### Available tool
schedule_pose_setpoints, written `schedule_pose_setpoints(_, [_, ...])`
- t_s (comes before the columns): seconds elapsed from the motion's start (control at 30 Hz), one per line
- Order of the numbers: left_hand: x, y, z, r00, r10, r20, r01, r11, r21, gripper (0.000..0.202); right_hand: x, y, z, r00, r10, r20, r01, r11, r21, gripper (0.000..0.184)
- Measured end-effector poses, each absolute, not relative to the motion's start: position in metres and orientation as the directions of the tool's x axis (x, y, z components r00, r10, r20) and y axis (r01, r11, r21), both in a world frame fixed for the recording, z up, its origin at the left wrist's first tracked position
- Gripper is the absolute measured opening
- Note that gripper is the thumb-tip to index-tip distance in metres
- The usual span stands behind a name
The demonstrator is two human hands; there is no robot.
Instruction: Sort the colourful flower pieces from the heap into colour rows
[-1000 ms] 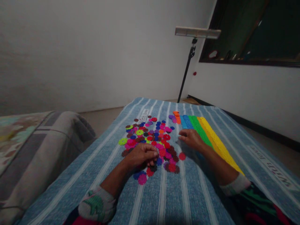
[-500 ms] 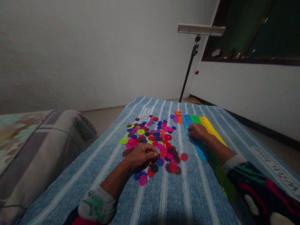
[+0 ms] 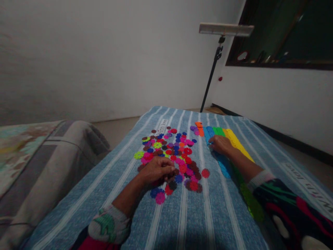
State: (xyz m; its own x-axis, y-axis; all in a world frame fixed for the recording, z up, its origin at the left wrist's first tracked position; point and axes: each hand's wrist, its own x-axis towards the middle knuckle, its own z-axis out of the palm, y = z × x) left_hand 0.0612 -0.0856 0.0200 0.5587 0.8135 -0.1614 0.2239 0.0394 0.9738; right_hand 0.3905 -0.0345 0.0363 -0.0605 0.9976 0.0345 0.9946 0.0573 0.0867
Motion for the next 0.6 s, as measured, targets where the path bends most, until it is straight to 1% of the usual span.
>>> schedule_pose_setpoints(0.2, [0.052,-0.079,0.024,0.448,0.884,-0.133,0.235,0.027,0.972,0.03,0.383,-0.039,0.028,-0.145,0.989,0.008,0.978,0.143,0.153,0.024])
schedule_pose_setpoints(0.33, [0.047,-0.077,0.028,0.454,0.879,-0.145,0.295,0.005,0.956,0.028,0.378,-0.046,0.032,-0.162,0.986,0.03,0.975,0.155,0.157,0.025])
schedule_pose_setpoints(0.47, [0.042,-0.076,0.028,0.496,0.855,-0.154,0.344,-0.031,0.938,0.022,0.36,-0.066,0.039,-0.207,0.975,0.077,0.974,0.198,0.112,0.023])
schedule_pose_setpoints(0.6, [0.039,-0.075,0.025,0.547,0.813,-0.2,0.382,-0.03,0.924,0.018,0.321,-0.098,0.037,-0.331,0.938,0.103,0.944,0.33,0.028,0.019])
